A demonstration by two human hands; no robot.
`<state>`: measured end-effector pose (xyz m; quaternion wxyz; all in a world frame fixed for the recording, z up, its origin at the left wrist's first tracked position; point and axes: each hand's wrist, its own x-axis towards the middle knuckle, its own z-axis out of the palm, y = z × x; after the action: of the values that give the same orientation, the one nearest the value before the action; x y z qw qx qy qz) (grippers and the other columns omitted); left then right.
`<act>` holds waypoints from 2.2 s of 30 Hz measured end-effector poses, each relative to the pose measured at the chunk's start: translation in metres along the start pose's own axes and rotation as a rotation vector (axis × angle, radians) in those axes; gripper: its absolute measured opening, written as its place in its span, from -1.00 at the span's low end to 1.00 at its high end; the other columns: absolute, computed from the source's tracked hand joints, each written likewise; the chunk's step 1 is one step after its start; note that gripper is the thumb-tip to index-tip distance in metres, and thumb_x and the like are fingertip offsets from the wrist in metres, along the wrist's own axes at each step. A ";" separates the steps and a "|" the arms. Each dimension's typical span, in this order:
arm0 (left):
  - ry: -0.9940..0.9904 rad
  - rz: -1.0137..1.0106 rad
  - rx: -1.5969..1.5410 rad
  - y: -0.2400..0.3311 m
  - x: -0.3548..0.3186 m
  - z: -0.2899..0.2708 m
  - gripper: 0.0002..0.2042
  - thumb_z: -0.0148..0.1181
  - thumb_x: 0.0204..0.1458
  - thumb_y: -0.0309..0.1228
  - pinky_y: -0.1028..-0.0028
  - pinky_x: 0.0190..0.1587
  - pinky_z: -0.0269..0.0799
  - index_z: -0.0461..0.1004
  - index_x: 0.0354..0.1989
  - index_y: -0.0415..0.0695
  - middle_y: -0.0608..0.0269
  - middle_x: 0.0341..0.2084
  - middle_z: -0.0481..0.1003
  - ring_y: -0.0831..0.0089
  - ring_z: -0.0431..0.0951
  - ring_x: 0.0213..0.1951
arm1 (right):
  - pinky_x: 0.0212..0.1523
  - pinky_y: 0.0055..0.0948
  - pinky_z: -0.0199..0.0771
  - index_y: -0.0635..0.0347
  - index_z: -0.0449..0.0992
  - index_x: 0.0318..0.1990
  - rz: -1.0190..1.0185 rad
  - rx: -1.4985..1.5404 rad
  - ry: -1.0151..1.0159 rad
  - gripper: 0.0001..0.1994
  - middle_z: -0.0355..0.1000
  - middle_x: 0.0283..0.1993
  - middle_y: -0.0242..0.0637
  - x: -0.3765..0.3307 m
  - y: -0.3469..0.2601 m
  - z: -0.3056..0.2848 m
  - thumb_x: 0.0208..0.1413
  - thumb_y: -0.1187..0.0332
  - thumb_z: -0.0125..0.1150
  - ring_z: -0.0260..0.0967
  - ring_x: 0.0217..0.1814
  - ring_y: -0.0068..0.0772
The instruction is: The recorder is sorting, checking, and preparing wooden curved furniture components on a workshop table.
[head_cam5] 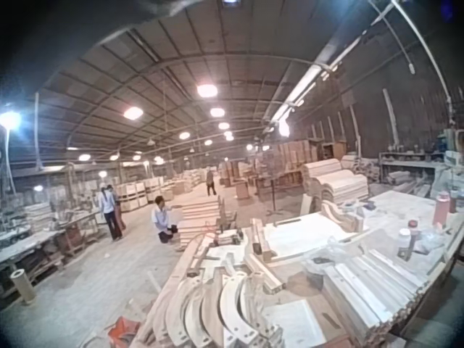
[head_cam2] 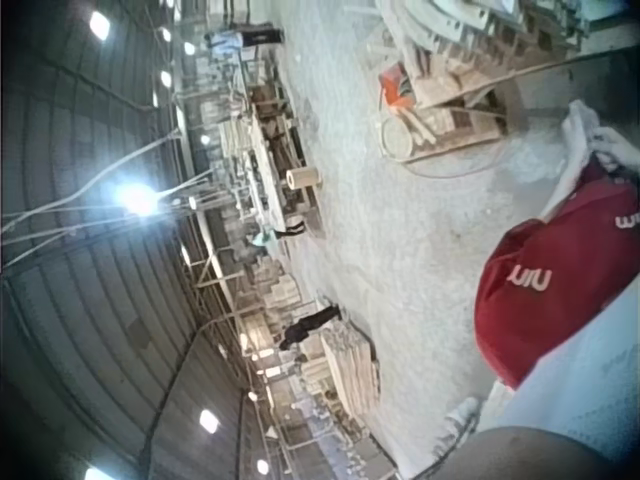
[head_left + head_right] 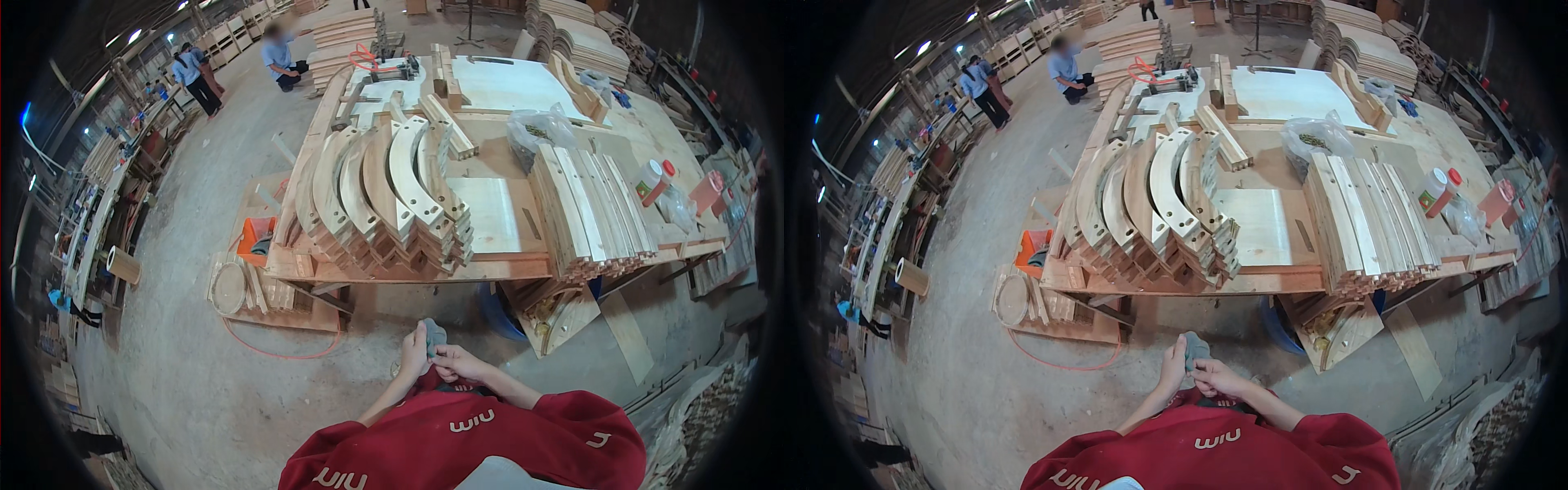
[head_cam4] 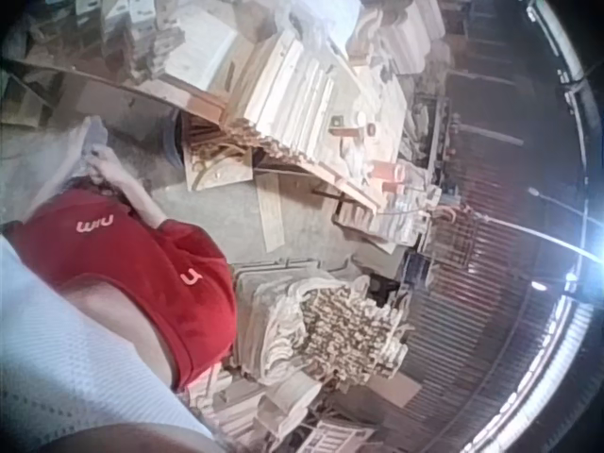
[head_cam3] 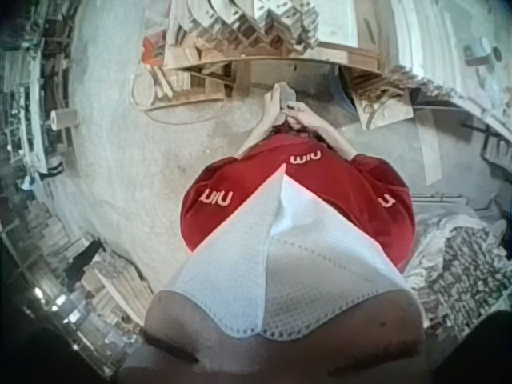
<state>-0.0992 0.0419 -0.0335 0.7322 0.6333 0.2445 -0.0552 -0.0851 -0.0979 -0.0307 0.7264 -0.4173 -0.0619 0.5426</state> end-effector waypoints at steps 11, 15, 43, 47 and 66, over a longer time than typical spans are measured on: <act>0.010 0.003 0.280 -0.103 0.058 -0.026 -0.51 -0.26 0.17 -0.08 0.52 -0.44 0.31 0.50 -0.36 -0.25 0.27 -0.59 0.46 0.56 0.40 -0.54 | -0.69 -0.70 -0.11 0.12 0.34 -0.31 -0.231 -0.222 0.099 -0.79 0.04 -0.72 -0.57 -0.002 -0.012 0.011 0.19 0.19 -0.09 -0.10 -0.73 -0.73; 0.043 0.143 -0.043 -0.046 0.027 -0.005 -0.51 -0.27 0.18 -0.10 0.54 -0.43 0.29 0.48 -0.32 -0.29 0.30 -0.56 0.44 0.58 0.36 -0.53 | -0.71 -0.68 -0.13 0.13 0.32 -0.34 -0.176 -0.192 0.145 -0.82 0.05 -0.69 -0.57 -0.013 -0.017 -0.014 0.19 0.24 -0.09 -0.12 -0.71 -0.76; 0.018 -0.044 -0.106 -0.021 0.015 0.023 -0.52 -0.30 0.19 -0.15 0.47 -0.32 0.40 0.48 -0.37 -0.32 0.17 -0.51 0.52 0.44 0.51 -0.45 | -0.73 -0.63 -0.12 0.13 0.22 -0.39 -0.058 -0.081 0.258 -0.84 0.04 -0.71 -0.50 -0.002 0.027 0.004 0.22 0.32 -0.20 -0.08 -0.73 -0.68; 0.084 -0.034 0.064 -0.049 0.040 0.012 -0.53 -0.30 0.19 -0.15 0.48 -0.34 0.38 0.47 -0.35 -0.31 0.19 -0.49 0.51 0.46 0.49 -0.45 | -0.70 -0.63 -0.06 0.13 0.24 -0.35 0.016 -0.357 0.107 -0.85 0.05 -0.69 -0.53 -0.023 -0.001 0.016 0.22 0.30 -0.21 -0.06 -0.72 -0.68; 0.016 -0.103 -0.040 -0.043 0.025 0.044 -0.63 -0.18 0.15 -0.17 0.53 -0.41 0.32 0.45 -0.42 -0.21 0.29 -0.50 0.46 0.54 0.43 -0.47 | -0.75 -0.64 -0.17 0.06 0.22 -0.32 -0.187 -0.035 0.306 -0.84 0.00 -0.75 -0.53 -0.019 0.019 -0.021 0.23 0.25 -0.24 -0.12 -0.77 -0.70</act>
<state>-0.0813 -0.0031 -0.0797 0.7391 0.6054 0.2835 -0.0827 -0.0956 -0.1236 -0.0501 0.7673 -0.4998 0.0015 0.4018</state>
